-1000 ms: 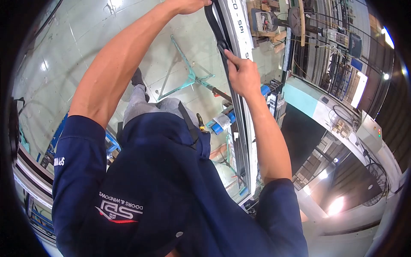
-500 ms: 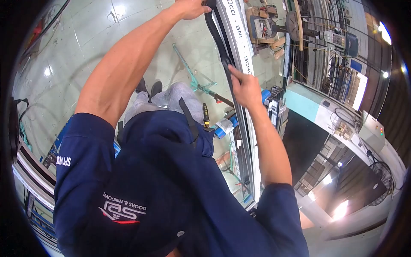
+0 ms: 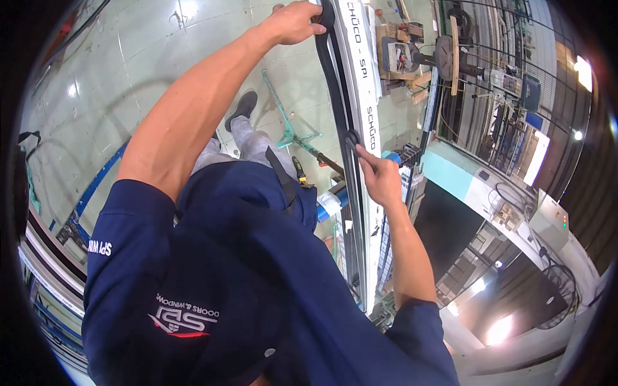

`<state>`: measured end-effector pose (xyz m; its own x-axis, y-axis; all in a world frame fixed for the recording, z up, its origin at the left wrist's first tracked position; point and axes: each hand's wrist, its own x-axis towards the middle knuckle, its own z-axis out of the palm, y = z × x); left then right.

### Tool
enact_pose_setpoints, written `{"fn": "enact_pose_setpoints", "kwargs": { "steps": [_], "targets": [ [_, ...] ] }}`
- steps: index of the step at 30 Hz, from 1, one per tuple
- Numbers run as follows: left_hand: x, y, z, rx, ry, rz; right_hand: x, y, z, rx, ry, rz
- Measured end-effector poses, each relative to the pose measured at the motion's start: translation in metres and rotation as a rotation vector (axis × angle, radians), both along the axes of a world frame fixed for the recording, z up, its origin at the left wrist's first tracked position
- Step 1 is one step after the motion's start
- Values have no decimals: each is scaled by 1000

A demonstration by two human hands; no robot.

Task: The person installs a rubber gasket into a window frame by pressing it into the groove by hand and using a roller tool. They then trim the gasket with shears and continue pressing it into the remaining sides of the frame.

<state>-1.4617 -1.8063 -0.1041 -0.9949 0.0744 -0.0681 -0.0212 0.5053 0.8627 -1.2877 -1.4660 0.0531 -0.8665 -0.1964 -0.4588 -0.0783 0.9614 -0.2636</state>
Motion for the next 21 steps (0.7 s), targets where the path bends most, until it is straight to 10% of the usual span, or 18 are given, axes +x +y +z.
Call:
{"fn": "enact_pose_setpoints", "kwargs": {
  "steps": [21],
  "targets": [
    [11,-1,4,118,-18,-7,-80,-84,-22,46,43,160]
  ]
}}
